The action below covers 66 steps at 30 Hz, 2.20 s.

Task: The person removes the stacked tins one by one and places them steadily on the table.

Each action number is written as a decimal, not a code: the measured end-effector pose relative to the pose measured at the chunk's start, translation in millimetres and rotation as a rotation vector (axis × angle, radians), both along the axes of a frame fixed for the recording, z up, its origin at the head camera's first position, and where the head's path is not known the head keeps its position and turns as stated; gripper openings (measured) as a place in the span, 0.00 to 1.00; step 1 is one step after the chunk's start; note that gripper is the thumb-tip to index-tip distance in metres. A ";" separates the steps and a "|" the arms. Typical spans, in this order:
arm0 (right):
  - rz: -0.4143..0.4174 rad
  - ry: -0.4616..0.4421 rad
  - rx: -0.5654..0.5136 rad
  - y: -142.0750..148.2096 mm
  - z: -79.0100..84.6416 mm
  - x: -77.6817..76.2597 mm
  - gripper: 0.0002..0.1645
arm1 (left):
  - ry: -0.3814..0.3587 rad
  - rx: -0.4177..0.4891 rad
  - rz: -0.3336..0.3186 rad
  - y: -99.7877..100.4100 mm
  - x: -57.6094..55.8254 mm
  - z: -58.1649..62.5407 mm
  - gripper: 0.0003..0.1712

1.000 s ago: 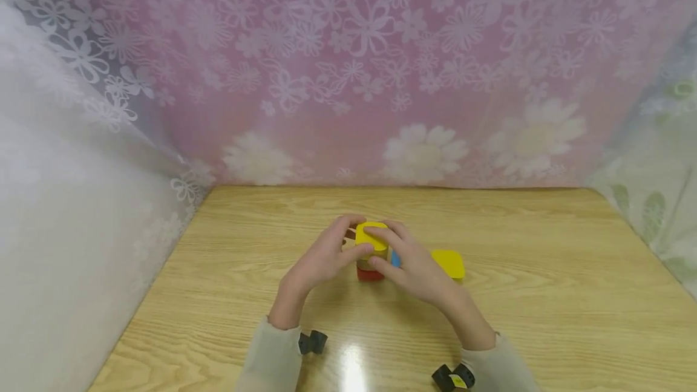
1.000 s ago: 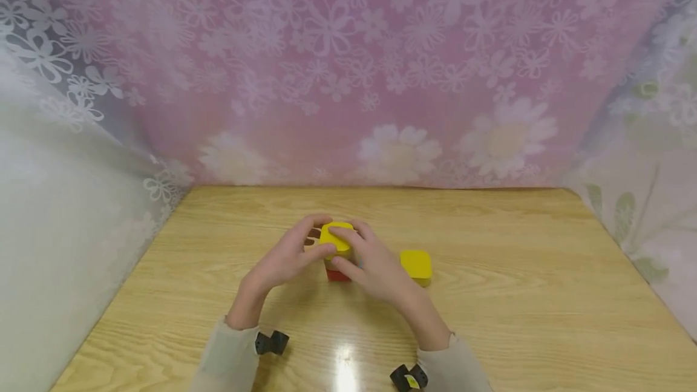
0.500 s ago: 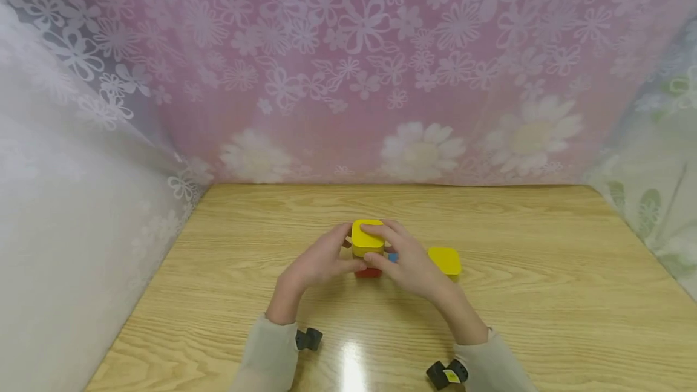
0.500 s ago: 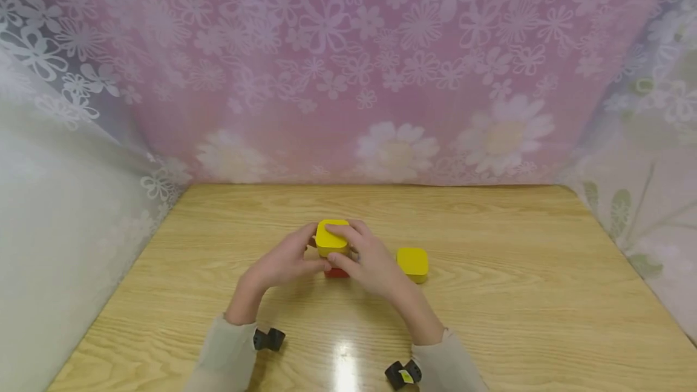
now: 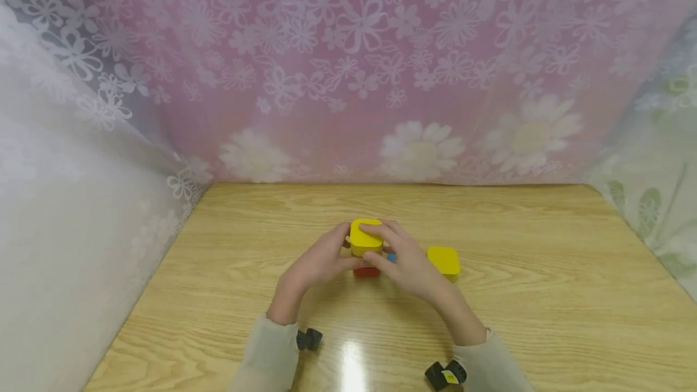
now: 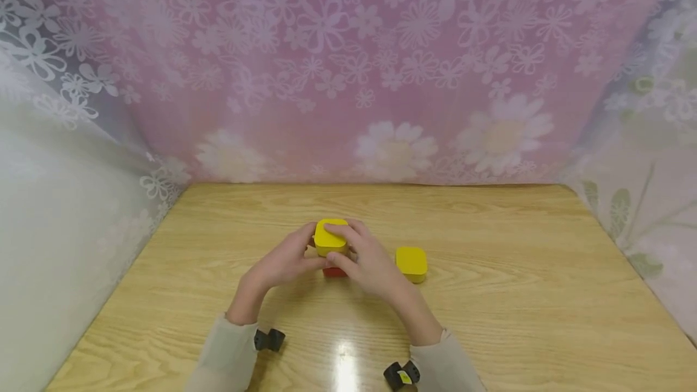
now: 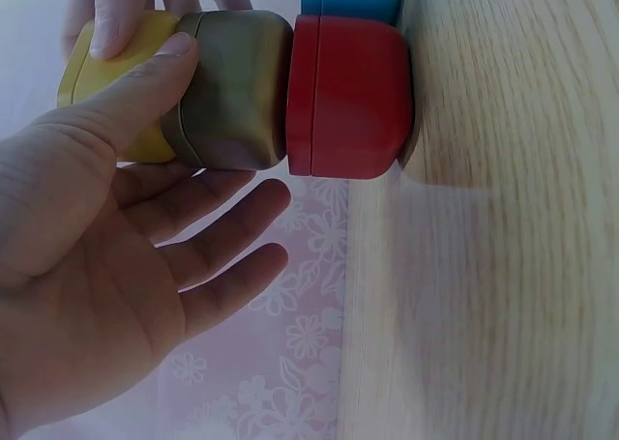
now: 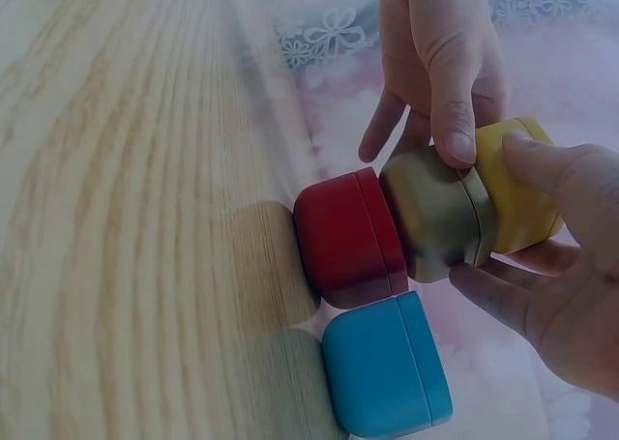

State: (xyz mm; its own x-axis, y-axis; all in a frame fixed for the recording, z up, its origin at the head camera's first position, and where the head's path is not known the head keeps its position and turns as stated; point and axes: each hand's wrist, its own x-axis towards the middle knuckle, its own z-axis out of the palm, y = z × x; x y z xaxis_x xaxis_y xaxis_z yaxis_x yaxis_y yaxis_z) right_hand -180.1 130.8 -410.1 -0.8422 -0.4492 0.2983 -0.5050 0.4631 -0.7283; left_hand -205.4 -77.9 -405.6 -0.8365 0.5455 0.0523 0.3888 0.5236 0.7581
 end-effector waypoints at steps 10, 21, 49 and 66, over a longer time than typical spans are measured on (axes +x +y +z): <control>0.024 -0.030 -0.003 3.6 1.2 -0.2 0.29 | -0.026 -0.010 0.004 -0.5 1.3 -0.4 0.31; 0.042 -0.004 -0.017 6.3 1.9 -0.9 0.28 | -0.036 -0.033 0.010 -1.2 2.2 1.0 0.31; 0.024 -0.044 -0.008 33.6 11.8 -1.2 0.32 | -0.063 -0.064 0.037 0.3 3.4 1.1 0.38; -0.079 -0.156 0.056 90.3 26.7 -4.8 0.46 | -0.065 -0.051 0.046 1.3 3.9 2.1 0.38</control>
State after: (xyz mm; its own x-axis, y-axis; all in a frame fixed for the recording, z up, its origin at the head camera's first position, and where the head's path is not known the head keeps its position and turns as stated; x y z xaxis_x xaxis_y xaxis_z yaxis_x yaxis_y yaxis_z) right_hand -184.9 221.1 -383.4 -0.9096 -0.3918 0.1381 -0.3486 0.5390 -0.7668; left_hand -201.5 -76.5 -403.5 -0.8615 0.5069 -0.0301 0.3143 0.5787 0.7525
